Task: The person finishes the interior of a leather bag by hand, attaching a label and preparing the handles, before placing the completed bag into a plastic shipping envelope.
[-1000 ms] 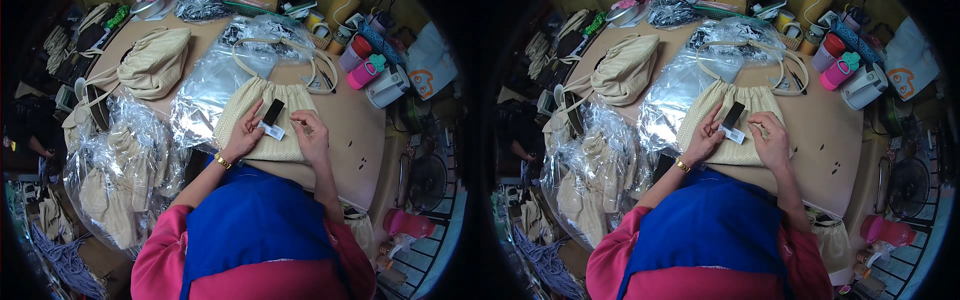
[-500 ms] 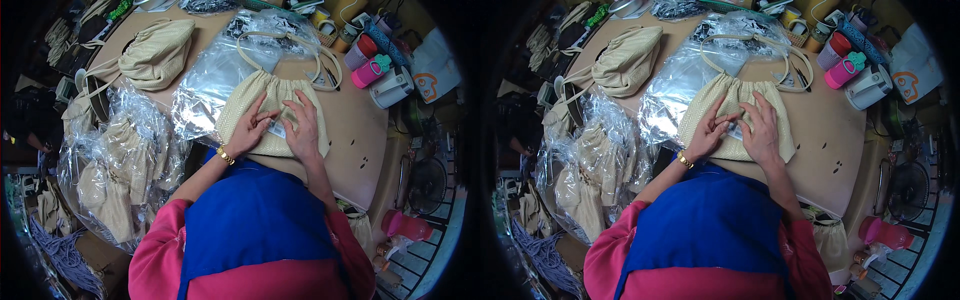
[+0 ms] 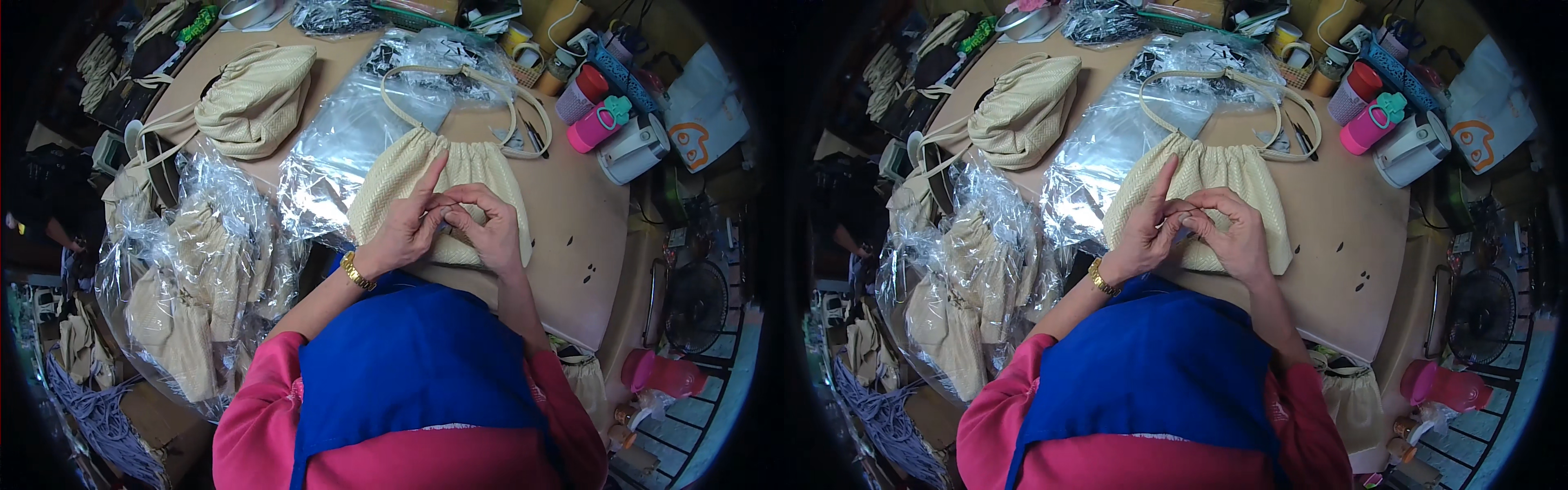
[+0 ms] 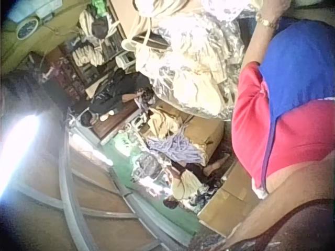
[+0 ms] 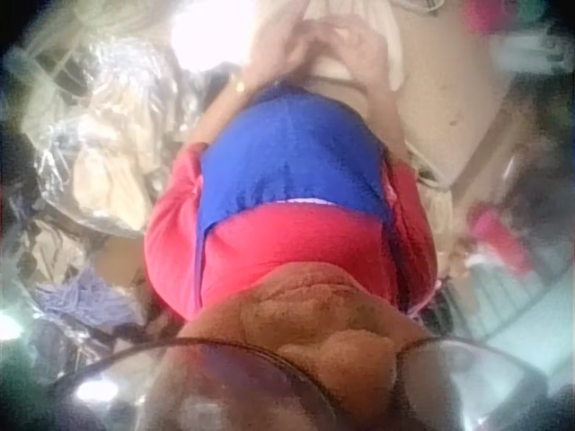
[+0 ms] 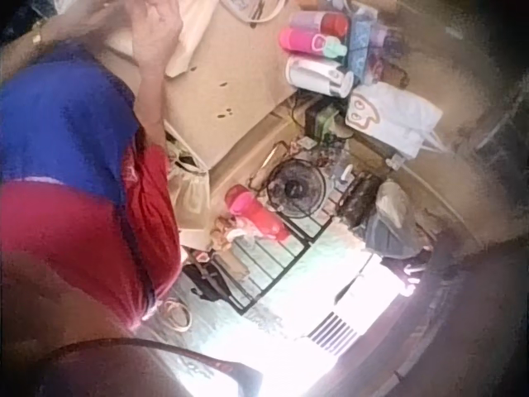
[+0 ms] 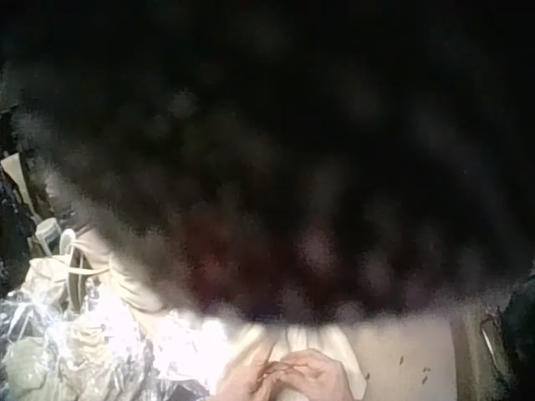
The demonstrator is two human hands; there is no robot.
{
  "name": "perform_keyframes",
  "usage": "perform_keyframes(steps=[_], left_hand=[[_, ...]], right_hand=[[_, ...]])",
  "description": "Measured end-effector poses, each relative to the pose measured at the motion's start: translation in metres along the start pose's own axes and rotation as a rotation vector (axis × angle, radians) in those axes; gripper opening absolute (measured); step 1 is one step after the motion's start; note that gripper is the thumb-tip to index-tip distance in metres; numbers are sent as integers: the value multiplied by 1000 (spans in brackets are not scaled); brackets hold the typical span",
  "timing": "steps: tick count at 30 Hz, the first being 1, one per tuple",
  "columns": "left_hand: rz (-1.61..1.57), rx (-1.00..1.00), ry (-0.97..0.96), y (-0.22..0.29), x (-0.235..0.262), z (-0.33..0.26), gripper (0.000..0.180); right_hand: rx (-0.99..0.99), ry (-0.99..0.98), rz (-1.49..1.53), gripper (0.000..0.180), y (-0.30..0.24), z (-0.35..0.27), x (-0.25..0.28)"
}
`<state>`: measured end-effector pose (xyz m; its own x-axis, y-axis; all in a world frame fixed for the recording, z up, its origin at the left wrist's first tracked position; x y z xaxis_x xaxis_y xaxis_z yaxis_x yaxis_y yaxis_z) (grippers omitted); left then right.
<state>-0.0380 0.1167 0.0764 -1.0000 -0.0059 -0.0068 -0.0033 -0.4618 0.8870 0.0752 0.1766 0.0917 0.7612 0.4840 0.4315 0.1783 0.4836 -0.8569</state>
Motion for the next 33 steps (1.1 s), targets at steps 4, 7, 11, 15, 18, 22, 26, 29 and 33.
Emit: perform_keyframes(steps=[4, 7, 11, 15, 18, 22, 26, 29, 33], left_hand=[[62, -2, -2, 18, -6, 7, 75], [198, 36, -78, 34, -8, 16, 72], [169, 100, -98, 40, -8, 29, 68], [105, 123, -151, 44, -18, 38, 65], [227, 213, -202, 47, -19, 42, 66], [-121, 389, -187, 27, -15, 36, 67], [-325, 379, -304, 14, -22, 36, 64], [-265, 290, -339, 9, -28, 47, 61], [60, 258, -160, -44, -7, 107, 43]], right_hand=[[-12, 138, 78, 13, 1, -11, 7], [87, 121, -177, 12, -6, -12, 25], [49, -9, -373, 13, -16, -6, 43], [-80, 56, -23, 13, -21, -2, 29], [-262, -228, -164, 10, 0, -10, 26], [-139, -229, -130, 10, 1, -8, 43], [26, -77, 585, 14, -3, -5, 50], [73, -129, 1036, 13, -3, -7, 56], [-2, -66, 789, 9, -15, -9, 77]])
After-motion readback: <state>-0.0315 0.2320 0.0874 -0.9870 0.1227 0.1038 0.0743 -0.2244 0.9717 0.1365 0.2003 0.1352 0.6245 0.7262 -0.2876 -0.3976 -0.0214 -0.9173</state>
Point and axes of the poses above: each hand's wrist, its own z-axis towards the middle knuckle, its own x-axis out of the back of the hand, y = z × x, the point moved 8 cm from there along z, towards the middle knuckle, and after that the axes turned 13 degrees about -z, right-handed, at the moved point
